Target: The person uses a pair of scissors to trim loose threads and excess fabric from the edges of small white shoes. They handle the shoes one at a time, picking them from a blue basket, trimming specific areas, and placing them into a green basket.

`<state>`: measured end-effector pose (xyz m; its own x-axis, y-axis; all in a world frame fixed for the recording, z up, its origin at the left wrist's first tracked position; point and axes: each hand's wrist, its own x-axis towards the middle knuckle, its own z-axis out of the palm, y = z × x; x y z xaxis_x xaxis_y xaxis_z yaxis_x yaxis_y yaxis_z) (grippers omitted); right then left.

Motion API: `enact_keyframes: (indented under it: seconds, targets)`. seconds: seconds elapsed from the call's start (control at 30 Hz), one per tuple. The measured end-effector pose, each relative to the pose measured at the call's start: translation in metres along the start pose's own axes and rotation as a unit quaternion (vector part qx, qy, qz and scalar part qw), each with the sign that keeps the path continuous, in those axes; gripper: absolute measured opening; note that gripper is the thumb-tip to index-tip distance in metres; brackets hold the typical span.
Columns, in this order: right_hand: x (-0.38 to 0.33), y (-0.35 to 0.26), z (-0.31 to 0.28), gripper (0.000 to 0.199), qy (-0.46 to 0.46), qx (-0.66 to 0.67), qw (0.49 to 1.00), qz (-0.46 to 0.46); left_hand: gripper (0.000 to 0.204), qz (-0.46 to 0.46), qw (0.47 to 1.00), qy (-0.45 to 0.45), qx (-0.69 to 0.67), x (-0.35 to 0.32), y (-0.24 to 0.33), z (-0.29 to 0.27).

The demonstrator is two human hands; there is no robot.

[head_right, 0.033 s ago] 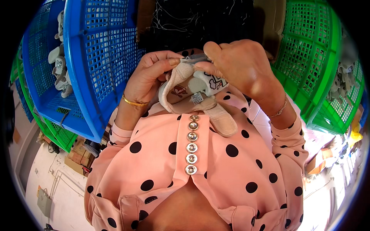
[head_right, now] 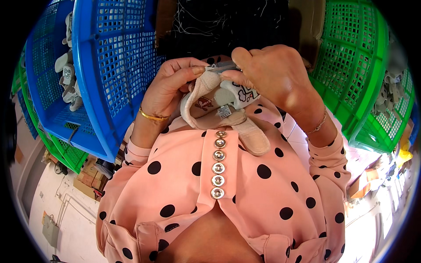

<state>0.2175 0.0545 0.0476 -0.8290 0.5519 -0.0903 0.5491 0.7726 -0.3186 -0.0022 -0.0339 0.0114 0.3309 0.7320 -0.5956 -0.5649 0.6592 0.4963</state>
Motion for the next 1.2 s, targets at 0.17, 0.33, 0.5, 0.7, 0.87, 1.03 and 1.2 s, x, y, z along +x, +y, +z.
enact_keyframes:
  seconds: [0.17,0.33,0.5,0.7,0.87,1.03,1.2]
  targets:
    - [-0.002,0.003,0.005,0.04,-0.014,0.006,1.0,0.014,0.02,0.007,0.998,0.019,0.052,-0.002,0.0,0.005]
    - [-0.004,0.014,0.016,0.032,0.027,0.419,0.884,0.207,0.021,0.012,0.997,0.04,0.07,-0.005,0.006,0.013]
    - [0.003,-0.016,0.005,0.029,-0.02,0.383,0.909,0.16,0.019,0.006,0.994,0.023,0.103,-0.004,0.006,0.011]
    - [0.01,0.009,0.017,0.016,0.076,0.16,0.964,0.196,0.017,0.032,0.969,0.031,0.243,-0.009,0.019,0.019]
    - [-0.002,0.003,-0.013,0.03,-0.077,0.523,0.774,0.348,0.018,0.329,0.755,0.065,0.563,-0.012,0.027,0.036]
    - [-0.005,-0.017,-0.007,0.029,-0.075,0.672,0.648,0.351,0.025,0.554,0.517,0.033,0.652,0.005,0.011,0.033]
    - [-0.014,-0.028,0.024,0.016,0.021,0.748,0.551,0.369,0.021,0.549,0.522,0.04,0.652,0.004,-0.002,0.023]
